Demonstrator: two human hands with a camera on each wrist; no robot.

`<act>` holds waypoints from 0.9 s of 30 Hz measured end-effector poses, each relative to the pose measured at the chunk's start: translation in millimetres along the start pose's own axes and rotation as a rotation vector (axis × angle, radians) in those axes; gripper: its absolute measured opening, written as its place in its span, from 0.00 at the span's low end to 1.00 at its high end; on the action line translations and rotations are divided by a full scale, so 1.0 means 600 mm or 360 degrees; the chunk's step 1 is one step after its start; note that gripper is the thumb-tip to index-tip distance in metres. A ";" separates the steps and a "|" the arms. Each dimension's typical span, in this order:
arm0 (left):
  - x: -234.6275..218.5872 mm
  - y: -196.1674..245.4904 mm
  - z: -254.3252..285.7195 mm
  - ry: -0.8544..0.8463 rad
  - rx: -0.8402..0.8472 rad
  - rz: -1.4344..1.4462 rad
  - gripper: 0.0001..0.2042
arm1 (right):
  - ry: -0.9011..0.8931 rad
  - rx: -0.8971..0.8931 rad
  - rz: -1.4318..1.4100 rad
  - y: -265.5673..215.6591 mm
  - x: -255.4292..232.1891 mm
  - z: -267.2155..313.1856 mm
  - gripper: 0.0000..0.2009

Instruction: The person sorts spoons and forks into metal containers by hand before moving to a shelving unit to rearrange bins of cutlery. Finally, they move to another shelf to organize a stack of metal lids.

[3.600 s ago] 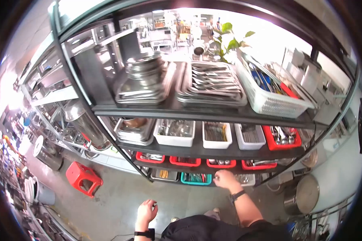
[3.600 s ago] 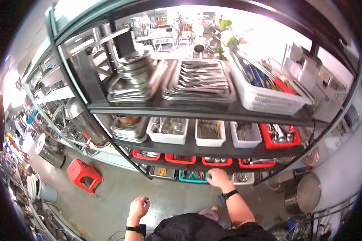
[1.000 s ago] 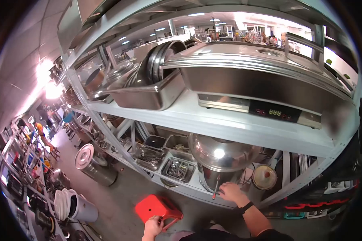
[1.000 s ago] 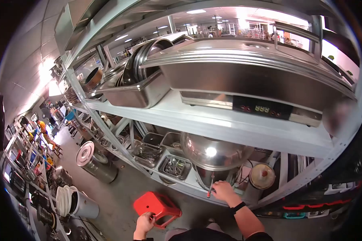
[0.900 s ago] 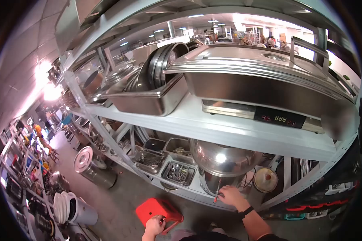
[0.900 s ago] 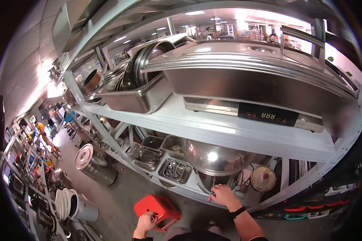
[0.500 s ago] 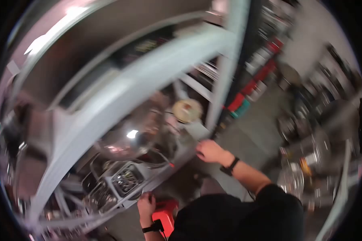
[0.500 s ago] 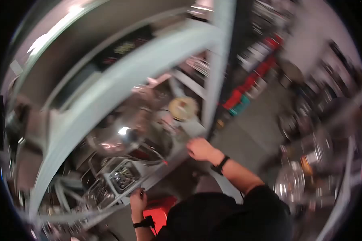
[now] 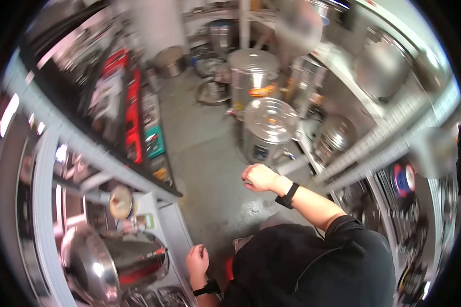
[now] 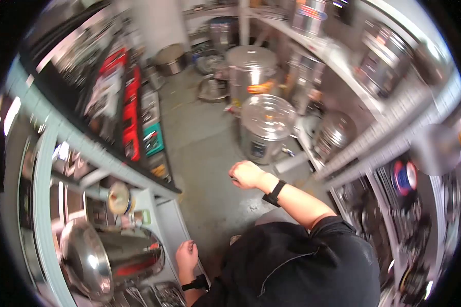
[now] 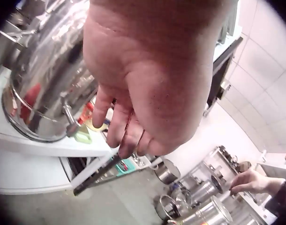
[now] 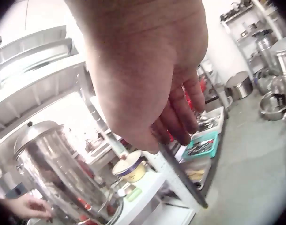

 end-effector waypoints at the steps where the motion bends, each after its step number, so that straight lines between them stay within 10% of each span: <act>1: 0.009 0.042 -0.027 -0.0107 0.0117 -0.0020 0.07 | 0.0115 0.0076 0.0032 0.021 -0.016 0.045 0.11; 12: 0.216 0.375 -0.099 -0.0659 0.1161 -0.0150 0.08 | 0.0308 0.1271 0.0326 0.091 -0.150 0.630 0.13; 27: 0.569 0.779 0.295 -0.1396 0.1803 0.0007 0.08 | 0.0511 0.2258 0.0028 -0.015 -0.209 1.286 0.11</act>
Point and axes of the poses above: each hand's wrist, its own z-axis away from the middle knuckle, its own x-axis out of the palm, y = z × x, the point moved 2 cm from there along -z, towards the middle knuckle, and after that the axes turned 7 degrees about y, right-handed, at the moved point
